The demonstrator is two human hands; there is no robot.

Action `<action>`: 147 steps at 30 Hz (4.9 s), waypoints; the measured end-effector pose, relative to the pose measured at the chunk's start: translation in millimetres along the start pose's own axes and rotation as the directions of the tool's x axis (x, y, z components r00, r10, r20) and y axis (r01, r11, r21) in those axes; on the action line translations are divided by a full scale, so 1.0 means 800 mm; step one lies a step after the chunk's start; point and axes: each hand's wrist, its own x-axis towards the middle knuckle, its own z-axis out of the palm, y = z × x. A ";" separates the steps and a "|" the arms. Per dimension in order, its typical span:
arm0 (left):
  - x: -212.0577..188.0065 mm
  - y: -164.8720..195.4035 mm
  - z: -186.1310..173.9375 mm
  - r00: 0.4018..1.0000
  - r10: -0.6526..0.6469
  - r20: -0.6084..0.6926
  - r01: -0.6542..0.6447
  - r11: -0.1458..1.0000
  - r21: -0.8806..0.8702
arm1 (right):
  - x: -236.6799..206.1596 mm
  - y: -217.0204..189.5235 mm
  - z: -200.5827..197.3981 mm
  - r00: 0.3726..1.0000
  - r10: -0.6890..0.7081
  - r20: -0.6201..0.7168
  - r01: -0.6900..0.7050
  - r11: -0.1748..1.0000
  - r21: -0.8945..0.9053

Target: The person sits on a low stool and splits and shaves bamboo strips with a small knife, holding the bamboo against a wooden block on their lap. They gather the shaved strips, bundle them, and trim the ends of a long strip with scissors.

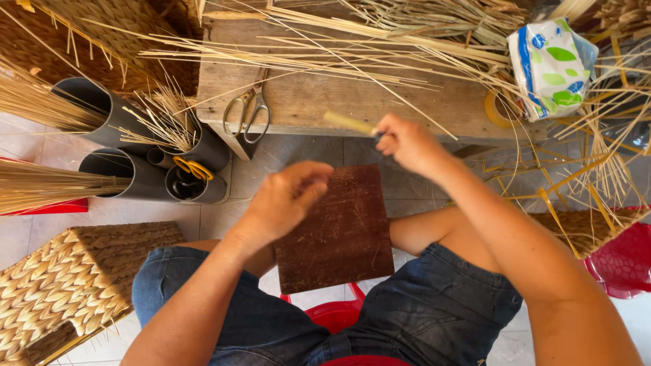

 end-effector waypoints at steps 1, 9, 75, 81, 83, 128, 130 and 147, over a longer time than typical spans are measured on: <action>0.001 0.003 0.009 1.000 0.020 0.019 -0.020 1.000 0.017 | 0.011 0.010 -0.019 0.998 0.057 -0.024 -0.059 0.996 -0.063; 0.008 0.015 0.040 0.985 0.104 0.139 -0.129 0.976 0.178 | 0.082 0.080 -0.047 0.953 0.187 -0.240 -0.274 0.870 -0.410; -0.259 0.213 -0.004 0.659 0.698 -0.281 -0.488 0.680 0.547 | -0.361 -0.095 0.104 0.998 -0.061 0.001 0.006 0.111 0.994; -0.226 0.171 0.034 0.701 0.699 -0.144 -0.655 0.710 0.259 | -0.378 -0.116 0.117 0.996 -0.053 -0.069 0.086 0.485 0.870; -0.217 0.153 0.045 0.725 0.676 -0.135 -0.656 0.736 0.164 | -0.378 -0.121 0.123 0.971 -0.110 -0.214 0.229 0.691 0.686; -0.188 0.135 0.066 0.800 0.597 0.059 -0.590 0.800 -0.110 | -0.444 -0.197 0.039 0.932 -0.360 0.026 0.087 0.294 0.952; -0.188 0.134 0.066 0.797 0.600 0.066 -0.593 0.799 -0.099 | -0.444 -0.195 0.041 0.933 -0.359 0.030 0.085 0.300 0.950; -0.190 0.134 0.069 0.785 0.614 0.085 -0.611 0.790 -0.058 | -0.450 -0.192 0.033 0.938 -0.336 0.080 0.063 0.394 0.917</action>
